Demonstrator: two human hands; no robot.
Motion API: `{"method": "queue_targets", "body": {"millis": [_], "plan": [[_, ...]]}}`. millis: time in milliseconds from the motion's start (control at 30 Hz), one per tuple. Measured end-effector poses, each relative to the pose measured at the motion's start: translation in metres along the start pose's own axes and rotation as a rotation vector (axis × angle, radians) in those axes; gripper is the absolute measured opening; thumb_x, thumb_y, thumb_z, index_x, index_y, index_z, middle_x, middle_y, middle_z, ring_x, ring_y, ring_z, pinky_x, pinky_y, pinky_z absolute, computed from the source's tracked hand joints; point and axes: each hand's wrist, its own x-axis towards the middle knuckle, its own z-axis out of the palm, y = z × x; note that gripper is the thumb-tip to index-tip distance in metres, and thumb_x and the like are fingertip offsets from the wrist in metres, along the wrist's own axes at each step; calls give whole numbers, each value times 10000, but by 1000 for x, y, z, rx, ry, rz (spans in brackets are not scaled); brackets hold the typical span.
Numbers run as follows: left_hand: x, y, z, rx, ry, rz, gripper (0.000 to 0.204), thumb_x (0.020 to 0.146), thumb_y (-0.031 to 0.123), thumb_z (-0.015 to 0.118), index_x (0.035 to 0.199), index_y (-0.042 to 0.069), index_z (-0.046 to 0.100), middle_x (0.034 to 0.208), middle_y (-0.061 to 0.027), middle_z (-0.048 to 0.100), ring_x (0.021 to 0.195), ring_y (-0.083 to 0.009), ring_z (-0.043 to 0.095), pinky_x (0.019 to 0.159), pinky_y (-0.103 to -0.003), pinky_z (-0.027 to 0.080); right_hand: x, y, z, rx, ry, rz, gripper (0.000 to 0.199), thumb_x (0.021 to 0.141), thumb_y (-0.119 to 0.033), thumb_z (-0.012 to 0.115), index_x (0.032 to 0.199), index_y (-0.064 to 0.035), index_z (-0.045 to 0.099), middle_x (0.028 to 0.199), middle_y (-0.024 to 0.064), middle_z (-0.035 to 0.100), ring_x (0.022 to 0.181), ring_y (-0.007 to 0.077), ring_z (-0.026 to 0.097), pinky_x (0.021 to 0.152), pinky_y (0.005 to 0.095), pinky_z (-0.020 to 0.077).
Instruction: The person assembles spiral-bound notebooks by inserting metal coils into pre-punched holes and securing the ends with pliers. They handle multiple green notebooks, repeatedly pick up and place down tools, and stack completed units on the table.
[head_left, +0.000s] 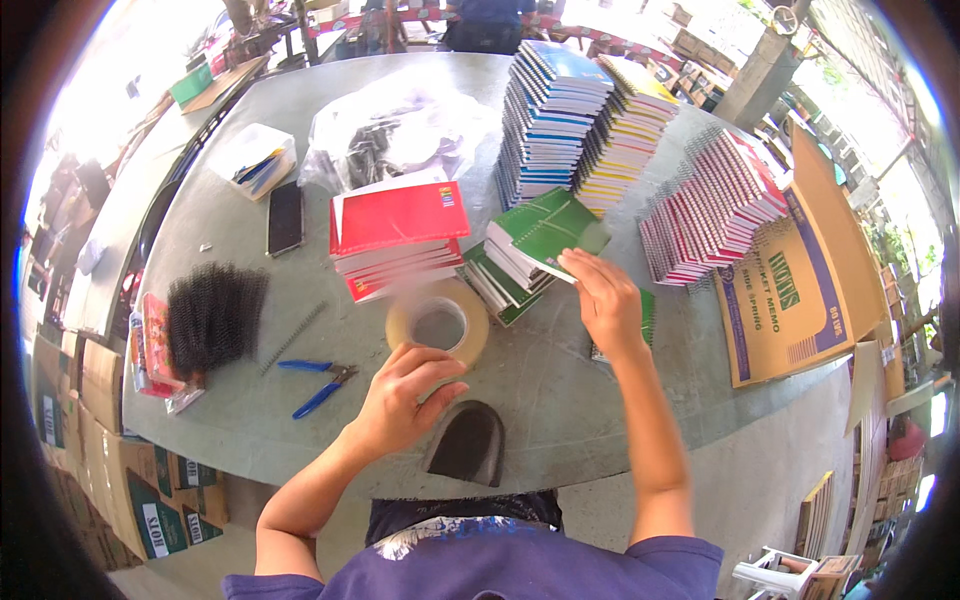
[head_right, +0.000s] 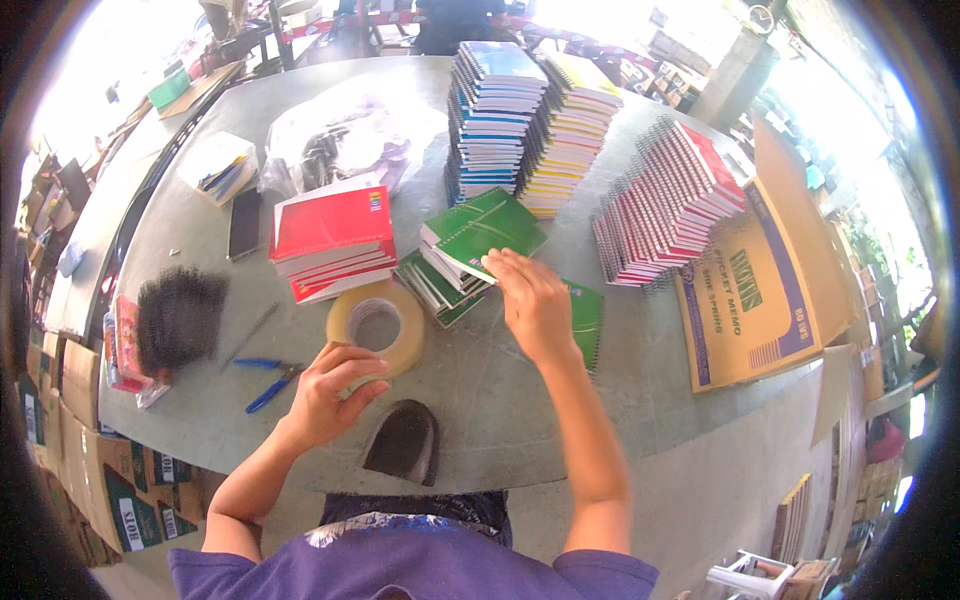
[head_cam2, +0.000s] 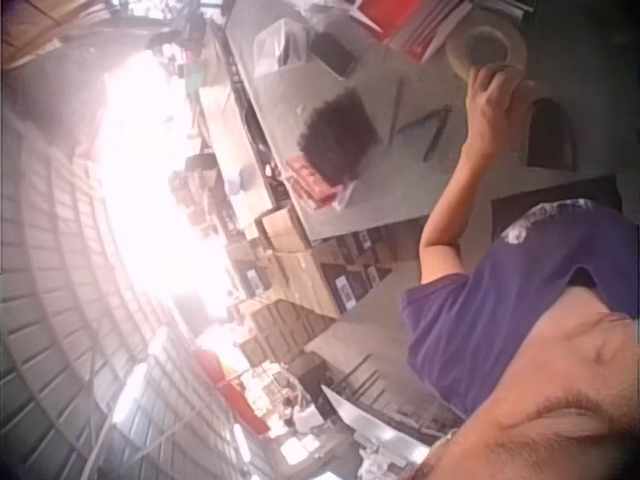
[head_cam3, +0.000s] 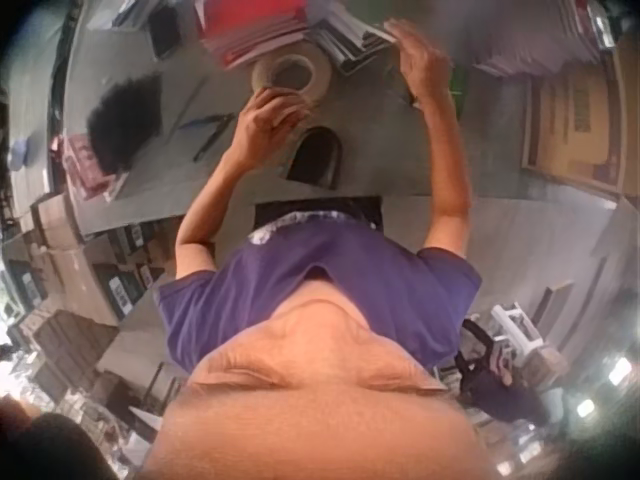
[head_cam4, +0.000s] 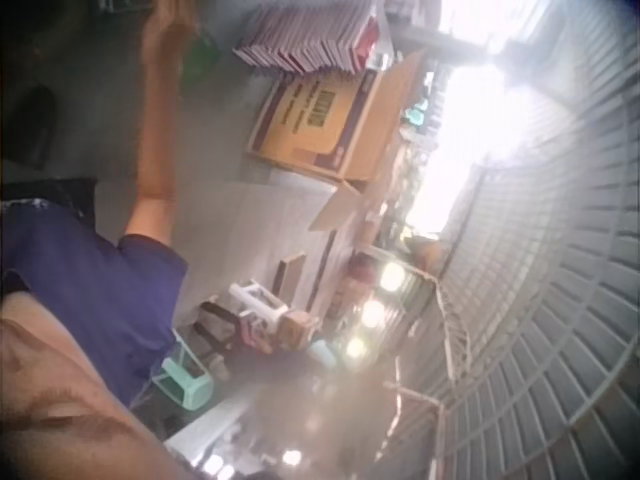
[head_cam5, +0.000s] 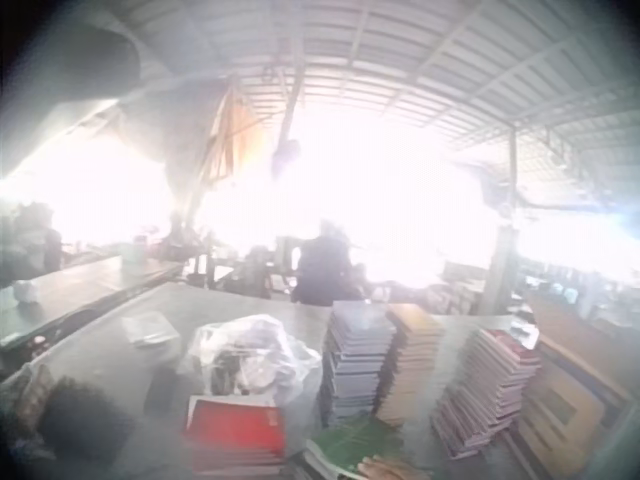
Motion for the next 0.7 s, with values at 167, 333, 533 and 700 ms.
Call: {"method": "queue_targets", "body": {"millis": [167, 333, 533, 700], "plan": [[15, -4, 29, -683, 367, -365, 430, 737, 122, 779, 1116, 19, 605, 1011, -70, 644, 938, -161, 587, 800, -300, 477, -48, -60, -8, 811, 248, 499, 218, 836, 12, 627, 1053, -3, 620, 945, 84, 675, 883, 145, 628, 767, 286, 506], [25, -43, 11, -706, -74, -440, 295, 740, 59, 762, 1008, 3, 652, 922, -29, 660, 854, -102, 589, 782, -260, 477, -87, -54, 40, 1087, -20, 616, 183, 844, -26, 649, 1023, 9, 629, 951, 79, 664, 889, 128, 611, 812, 280, 484], [14, -66, 6, -437, 8, -420, 210, 730, 5, 736, 932, 18, 682, 832, -34, 674, 785, -94, 595, 723, -261, 486, -36, -69, 71, 911, -134, 532, 237, 789, -74, 721, 1000, -19, 628, 897, 46, 664, 855, 117, 606, 793, 257, 469], [7, -74, 4, -451, -4, -453, 235, 730, 25, 731, 958, 6, 677, 852, -45, 684, 777, -96, 594, 731, -278, 478, -18, -94, 77, 510, 140, 320, 232, 771, -153, 725, 958, -50, 634, 836, 43, 659, 781, 170, 621, 789, 299, 463]]}}
